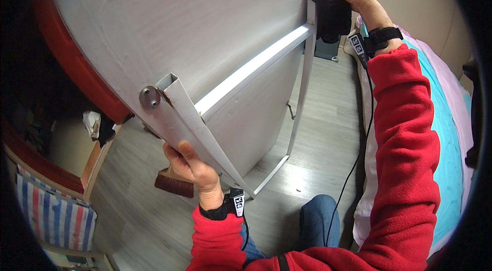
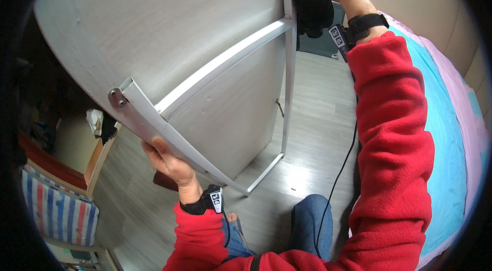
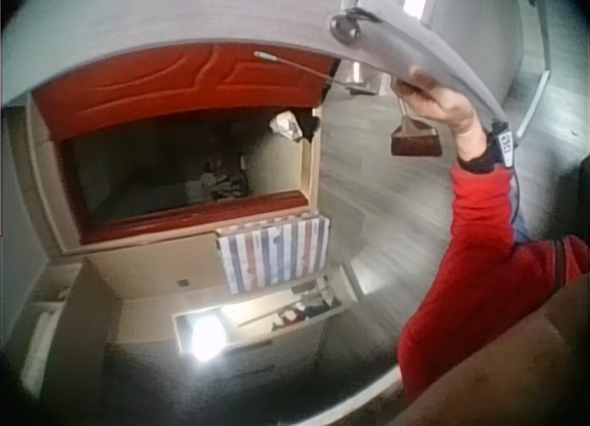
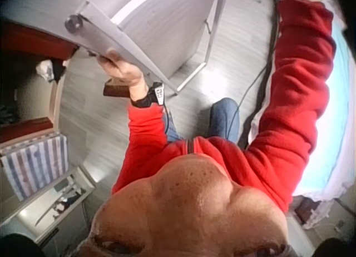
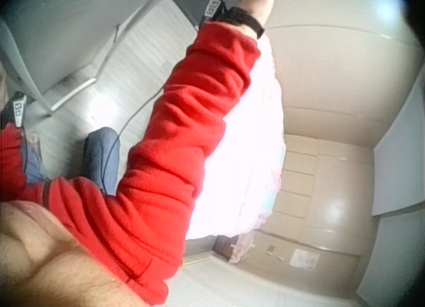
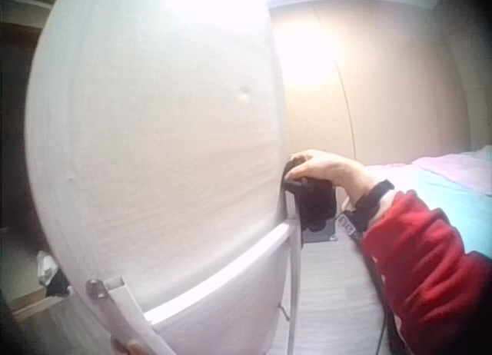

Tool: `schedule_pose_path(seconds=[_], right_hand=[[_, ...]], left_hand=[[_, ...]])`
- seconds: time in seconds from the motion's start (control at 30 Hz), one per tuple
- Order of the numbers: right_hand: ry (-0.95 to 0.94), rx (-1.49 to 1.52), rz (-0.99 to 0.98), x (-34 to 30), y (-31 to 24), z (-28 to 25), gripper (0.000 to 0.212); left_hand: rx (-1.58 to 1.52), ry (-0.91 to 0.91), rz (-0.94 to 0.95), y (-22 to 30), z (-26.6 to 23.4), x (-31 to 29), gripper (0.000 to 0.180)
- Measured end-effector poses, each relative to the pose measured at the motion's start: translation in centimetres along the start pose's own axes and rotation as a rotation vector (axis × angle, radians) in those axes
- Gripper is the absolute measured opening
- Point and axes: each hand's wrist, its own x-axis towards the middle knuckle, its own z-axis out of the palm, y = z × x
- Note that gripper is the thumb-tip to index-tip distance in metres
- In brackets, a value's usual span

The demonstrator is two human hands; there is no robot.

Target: The person kneels on the floor and wipes the legs and underside of a white table with a black cloth. They rotate the table to access different sides and continue wiping the frame and surface edges.

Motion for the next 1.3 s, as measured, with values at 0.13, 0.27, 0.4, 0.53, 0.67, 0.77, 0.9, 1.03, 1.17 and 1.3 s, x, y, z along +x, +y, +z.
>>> schedule_pose_path(seconds=[0.13,0.27,0.4,0.53,0.67,0.77,0.9,1.03,1.17,1.3], right_hand=[[0.000,-0.012,-0.016,0.2,0.4,0.1,0.030],[0.071,0.049,-0.045,0.3,1.1,0.5,0.023],[0.132,0.120,0.011,0.3,2.3,1.2,0.023],[0.199,-0.024,0.002,-0.8,5.0,3.3,0.039],[0.152,-0.039,0.179,-4.7,8.9,7.1,0.039],[0.232,0.277,0.287,-9.3,9.6,7.9,0.034],[0.274,0.249,0.118,-14.7,5.3,6.9,0.037],[0.355,0.117,-0.283,-18.7,-2.4,7.2,0.036],[0.328,0.159,-0.303,-20.9,-8.8,9.3,0.036],[0.390,0.074,-0.448,-20.1,-12.6,11.3,0.032]], left_hand=[[0.001,0.004,-0.003,-0.1,0.0,-0.1,0.052],[-0.023,-0.002,0.013,-0.2,-0.1,0.1,0.052],[-0.036,-0.004,0.026,-0.2,-0.1,0.1,0.050],[-0.027,0.010,0.017,0.0,0.0,0.0,0.052],[0.026,0.028,0.006,-0.1,-0.1,-0.1,0.055],[-0.012,0.037,0.033,-0.5,-0.1,-0.1,0.047],[-0.013,0.025,0.078,-1.0,-0.3,-0.1,0.044],[0.032,0.028,0.093,-1.2,-0.5,0.0,0.045],[-0.041,0.032,0.087,-1.3,-0.4,-0.1,0.046],[-0.029,-0.038,0.050,-1.1,-0.6,-0.1,0.044]])
